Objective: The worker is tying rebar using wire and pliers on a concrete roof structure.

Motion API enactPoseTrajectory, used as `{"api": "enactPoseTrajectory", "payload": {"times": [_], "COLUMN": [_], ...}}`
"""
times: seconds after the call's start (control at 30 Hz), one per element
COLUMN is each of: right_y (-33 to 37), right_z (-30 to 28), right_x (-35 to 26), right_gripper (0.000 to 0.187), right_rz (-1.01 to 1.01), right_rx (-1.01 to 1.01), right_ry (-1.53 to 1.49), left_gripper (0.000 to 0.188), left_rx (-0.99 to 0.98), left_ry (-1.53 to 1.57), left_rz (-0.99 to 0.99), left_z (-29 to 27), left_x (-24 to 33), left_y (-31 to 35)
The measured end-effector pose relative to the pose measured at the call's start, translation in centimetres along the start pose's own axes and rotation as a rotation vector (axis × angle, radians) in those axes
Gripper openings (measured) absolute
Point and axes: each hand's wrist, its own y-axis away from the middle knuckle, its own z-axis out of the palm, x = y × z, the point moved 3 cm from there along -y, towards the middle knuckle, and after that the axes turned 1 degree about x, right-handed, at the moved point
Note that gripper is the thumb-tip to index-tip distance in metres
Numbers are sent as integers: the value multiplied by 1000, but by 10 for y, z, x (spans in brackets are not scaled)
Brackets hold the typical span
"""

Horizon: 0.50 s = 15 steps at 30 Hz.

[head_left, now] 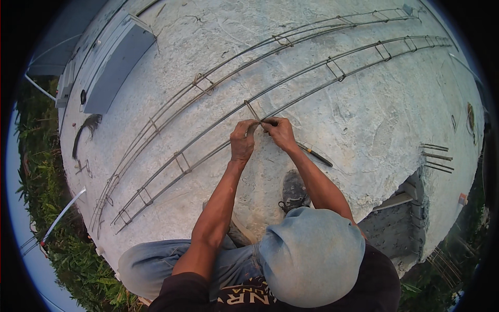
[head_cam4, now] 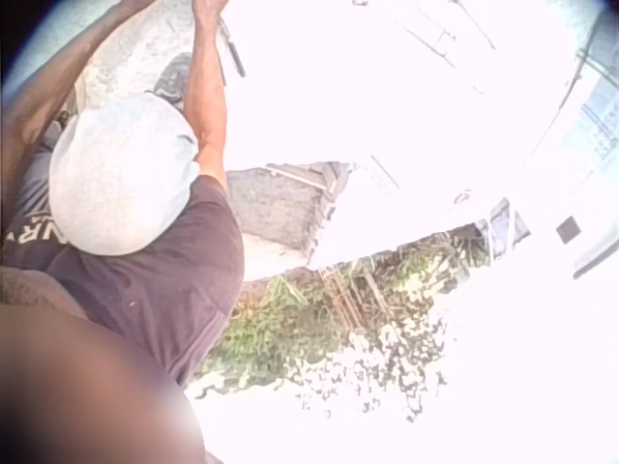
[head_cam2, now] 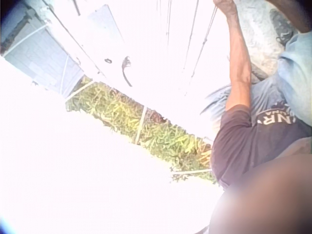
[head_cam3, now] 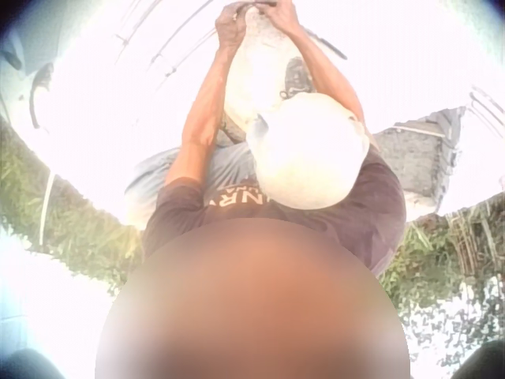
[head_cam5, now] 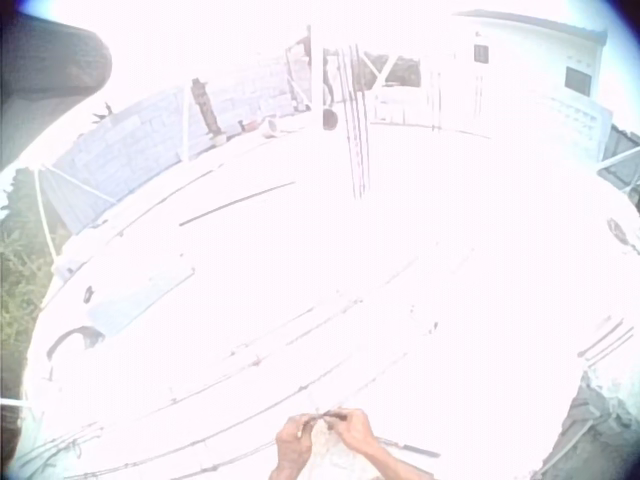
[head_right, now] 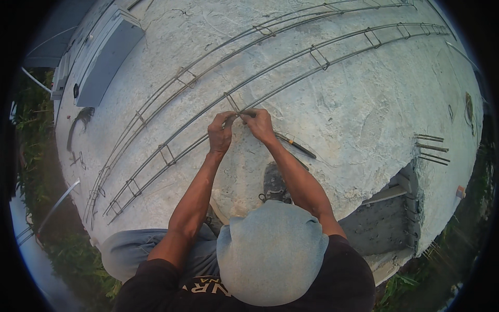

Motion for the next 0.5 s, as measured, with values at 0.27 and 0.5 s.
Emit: {"api": "enactPoseTrajectory", "payload": {"times": [0.27, 0.5], "right_y": [1, -1], "right_z": [-2, -3], "right_x": [-5, -2], "right_gripper": [27, 28], "right_rz": [41, 28], "right_rx": [-5, -7], "right_ry": [13, 49], "left_gripper": [40, 49], "left_rx": [-58, -106], "left_ry": [-41, -302], "left_rz": [-544, -682], "left_z": [8, 19], "left_x": [-3, -7], "left_y": [-32, -38]}}
